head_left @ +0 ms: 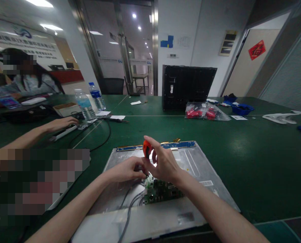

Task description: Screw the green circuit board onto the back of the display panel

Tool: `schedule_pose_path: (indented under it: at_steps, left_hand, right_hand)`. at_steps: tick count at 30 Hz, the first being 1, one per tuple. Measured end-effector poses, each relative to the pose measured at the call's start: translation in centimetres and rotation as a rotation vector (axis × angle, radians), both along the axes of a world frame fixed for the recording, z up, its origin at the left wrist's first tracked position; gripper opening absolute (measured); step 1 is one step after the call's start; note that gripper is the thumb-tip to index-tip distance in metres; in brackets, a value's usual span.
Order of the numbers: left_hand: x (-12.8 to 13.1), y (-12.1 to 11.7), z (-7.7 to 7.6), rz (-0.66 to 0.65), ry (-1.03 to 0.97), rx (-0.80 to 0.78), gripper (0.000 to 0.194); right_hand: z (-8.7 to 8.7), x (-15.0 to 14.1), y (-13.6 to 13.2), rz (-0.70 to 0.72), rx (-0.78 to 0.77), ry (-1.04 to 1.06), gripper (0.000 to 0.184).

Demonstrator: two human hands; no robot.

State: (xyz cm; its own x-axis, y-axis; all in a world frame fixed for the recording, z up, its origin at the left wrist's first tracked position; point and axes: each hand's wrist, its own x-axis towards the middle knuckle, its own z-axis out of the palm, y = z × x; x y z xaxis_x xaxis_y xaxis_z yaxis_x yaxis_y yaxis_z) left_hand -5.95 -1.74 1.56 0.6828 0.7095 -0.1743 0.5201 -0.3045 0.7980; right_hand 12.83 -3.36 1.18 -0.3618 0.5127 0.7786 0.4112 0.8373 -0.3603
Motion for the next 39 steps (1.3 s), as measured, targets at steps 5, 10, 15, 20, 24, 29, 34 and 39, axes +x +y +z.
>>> schedule_pose_path:
  at_steps: [5,10,15,20,24,29,34,39]
  left_hand:
    - [0.02,-0.21,0.12,0.026,0.005,0.005,0.015]
    - [-0.04,-0.11,-0.06,0.001,-0.021,0.021,0.013]
    - [-0.04,-0.04,-0.01,-0.004,-0.026,0.028,0.013]
    - [-0.05,-0.13,0.03,0.018,0.022,0.018,0.015]
    - [-0.08,-0.11,-0.13,0.029,0.0,0.036,0.015]
    - [-0.14,0.2,-0.43,-0.011,-0.006,0.029,0.011]
    - [-0.12,0.21,-0.45,-0.02,-0.031,0.014,0.011]
    - [-0.06,-0.19,-0.11,0.025,-0.003,0.006,0.015]
  right_hand:
    - [-0.06,-0.05,0.15,0.011,0.041,-0.002,0.063]
    - [0.25,0.17,-0.15,0.039,-0.01,-0.019,0.065]
    - [0.33,0.08,-0.19,0.021,0.012,0.005,0.064]
    - [0.02,-0.1,0.15,0.01,0.057,0.024,0.061]
    - [0.03,0.01,0.12,0.021,0.042,0.014,0.06]
    - [0.45,0.29,-0.27,0.066,-0.022,0.002,0.065]
    - [0.59,0.26,-0.34,0.04,-0.019,-0.008,0.066]
    - [0.28,-0.05,-0.01,0.018,0.031,-0.001,0.062]
